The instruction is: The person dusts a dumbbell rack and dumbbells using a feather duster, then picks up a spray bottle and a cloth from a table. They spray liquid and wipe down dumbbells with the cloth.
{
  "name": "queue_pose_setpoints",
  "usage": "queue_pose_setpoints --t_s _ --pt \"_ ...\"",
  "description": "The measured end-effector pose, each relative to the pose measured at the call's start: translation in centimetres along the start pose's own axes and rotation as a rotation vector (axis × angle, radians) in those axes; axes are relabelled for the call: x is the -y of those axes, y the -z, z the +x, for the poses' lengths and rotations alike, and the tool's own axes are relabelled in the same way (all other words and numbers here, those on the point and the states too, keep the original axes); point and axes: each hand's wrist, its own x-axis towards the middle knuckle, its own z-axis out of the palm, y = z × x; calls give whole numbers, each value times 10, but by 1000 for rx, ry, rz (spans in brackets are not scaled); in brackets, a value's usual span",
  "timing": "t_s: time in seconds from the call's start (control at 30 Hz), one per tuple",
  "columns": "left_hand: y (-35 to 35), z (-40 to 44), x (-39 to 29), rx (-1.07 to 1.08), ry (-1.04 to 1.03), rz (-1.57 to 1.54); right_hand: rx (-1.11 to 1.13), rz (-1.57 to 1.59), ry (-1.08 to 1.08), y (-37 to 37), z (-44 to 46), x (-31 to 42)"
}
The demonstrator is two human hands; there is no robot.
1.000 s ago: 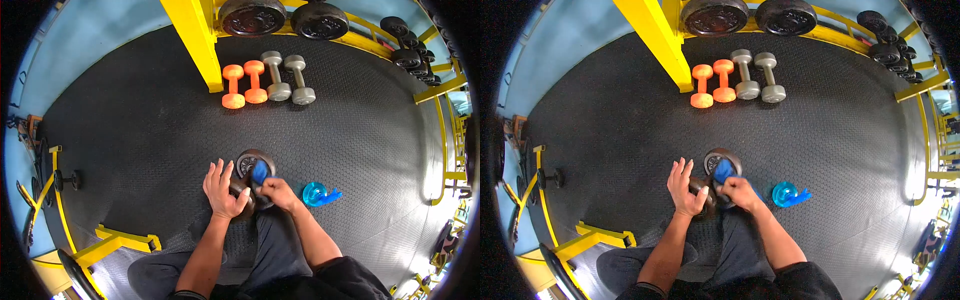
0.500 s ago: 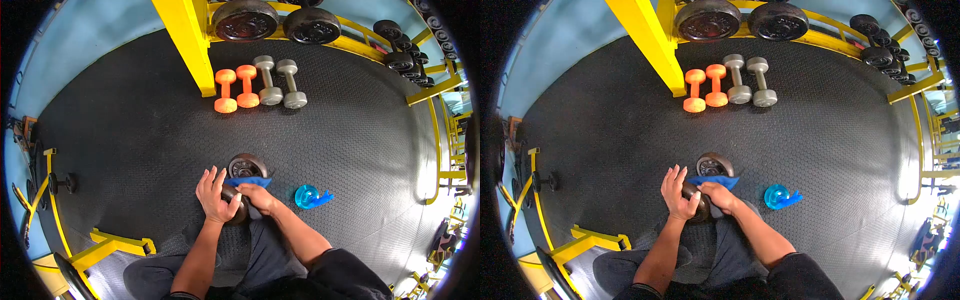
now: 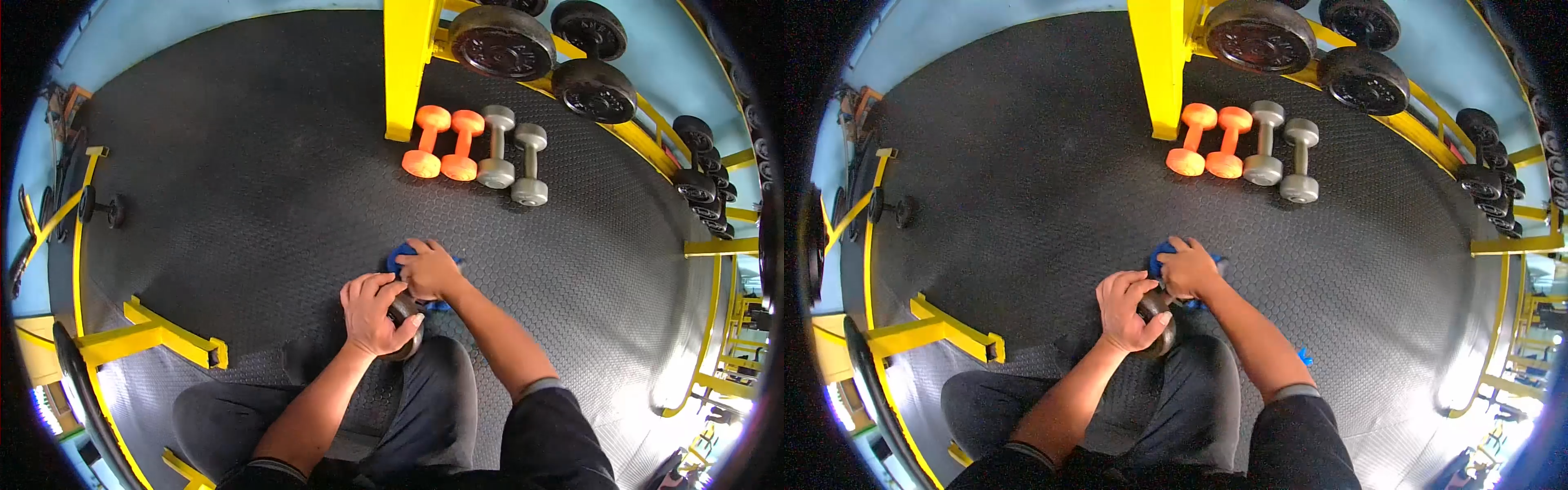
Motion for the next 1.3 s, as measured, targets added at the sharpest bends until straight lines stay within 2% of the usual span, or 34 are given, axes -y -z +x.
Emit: queue_pose_setpoints --t_s 0.07,0.13,0.2,0.27,0.3,0.33,0.53,0.57,0.6,0.63,0.67,0.83,0.97,1.13,1.2,1.27,1.3 --pt "-1 1 -1 2 -1 7 353 76 33 4 24 -2" --pt "1 -1 4 -4 39 -2 315 84 13 -3 16 1" --pt "2 0 8 -23 58 -11 -502 286 -326 -38 -12 14" --pt "2 1 10 -31 64 -29 -848 283 -517 -66 -34 35" --pt "2 2 11 -23 71 -35 -903 227 -663 -86 -40 57" --pt "1 5 10 -20 76 -41 -853 209 -806 -98 -40 71" --pt "-8 13 -3 -42 67 5 -781 118 -1108 -172 -7 95" --pt "-7 15 -6 -44 65 10 -1074 702 -1144 -205 3 104" --pt "-6 17 -8 -51 49 6 -1329 1311 -1088 -236 20 110" --pt "-6 16 -10 -46 50 9 -1689 1713 -959 -198 39 126" --pt "-7 16 -10 -43 53 15 -1702 1710 -948 -186 43 121" --pt "-4 9 0 -26 43 -13 -1017 1559 -1039 -149 65 169" --pt "-2 1 16 -43 10 -67 -471 1380 -1035 -114 24 152" --pt "4 -2 22 -42 45 -91 199 1024 -930 -57 -38 121" --pt "4 -3 26 -47 35 -101 -151 776 -1083 -21 -85 110" --pt "6 -5 28 -50 69 -94 -667 748 -889 -32 -123 71" --pt "7 -5 29 -49 66 -101 -708 631 -838 -25 -126 56"
